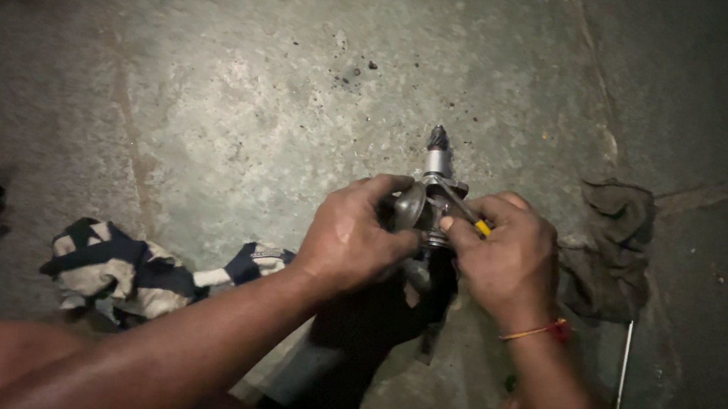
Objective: The person disassembles a carburetor, removing screws with a screwdriver and handling internal components by hand while working on the floor.
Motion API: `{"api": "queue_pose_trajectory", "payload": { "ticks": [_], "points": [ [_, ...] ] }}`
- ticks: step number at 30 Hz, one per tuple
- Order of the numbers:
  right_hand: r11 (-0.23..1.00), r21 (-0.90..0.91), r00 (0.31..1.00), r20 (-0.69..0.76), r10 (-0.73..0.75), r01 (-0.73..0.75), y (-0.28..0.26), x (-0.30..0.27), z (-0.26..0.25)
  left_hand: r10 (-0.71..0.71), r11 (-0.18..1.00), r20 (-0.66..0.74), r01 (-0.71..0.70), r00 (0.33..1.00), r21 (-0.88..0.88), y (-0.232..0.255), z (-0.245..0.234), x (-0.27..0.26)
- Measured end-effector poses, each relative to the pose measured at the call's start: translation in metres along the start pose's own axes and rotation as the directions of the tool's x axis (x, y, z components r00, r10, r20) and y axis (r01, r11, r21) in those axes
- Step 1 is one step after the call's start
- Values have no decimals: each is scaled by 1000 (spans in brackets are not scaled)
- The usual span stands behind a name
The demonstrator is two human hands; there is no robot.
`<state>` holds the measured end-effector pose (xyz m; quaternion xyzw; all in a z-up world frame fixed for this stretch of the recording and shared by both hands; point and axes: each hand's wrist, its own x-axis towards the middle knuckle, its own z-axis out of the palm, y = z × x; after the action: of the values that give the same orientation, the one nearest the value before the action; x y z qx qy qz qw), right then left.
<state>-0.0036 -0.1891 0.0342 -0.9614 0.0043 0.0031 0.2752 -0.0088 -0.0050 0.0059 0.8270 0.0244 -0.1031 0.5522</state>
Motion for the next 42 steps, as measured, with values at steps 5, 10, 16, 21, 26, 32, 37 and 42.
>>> {"api": "queue_pose_trajectory", "payload": {
  "ticks": [5,10,16,21,26,32,37,42],
  "points": [
    [999,32,1000,30,4,-5,6,3,-2,53,998,-10,-53,999,21,-3,2,1],
    [1000,3,1000,25,3,-3,4,-1,-5,-13,1000,15,14,1000,-18,0,1,1],
    [998,7,998,-20,-62,62,0,-4,-6,1,1000,10,-1,1000,14,0,1,0],
    [993,-96,994,-82,-72,64,-10,-5,-2,-29,1000,12,29,999,3,0,0,1],
    [989,-112,994,-66,87,-94,-13,-8,-2,-12,1000,11,12,1000,21,0,2,1],
    [998,-33,988,-141,-54,50,-9,-12,3,-8,999,0,8,1000,36,1,2,-1],
    [999,-44,995,-95,15,-20,-8,-11,1,-32,999,26,32,999,7,3,1,0],
    [998,45,990,-138,-34,40,2,-13,10,-15,1000,16,15,1000,3,1,2,0]
  ]
}}
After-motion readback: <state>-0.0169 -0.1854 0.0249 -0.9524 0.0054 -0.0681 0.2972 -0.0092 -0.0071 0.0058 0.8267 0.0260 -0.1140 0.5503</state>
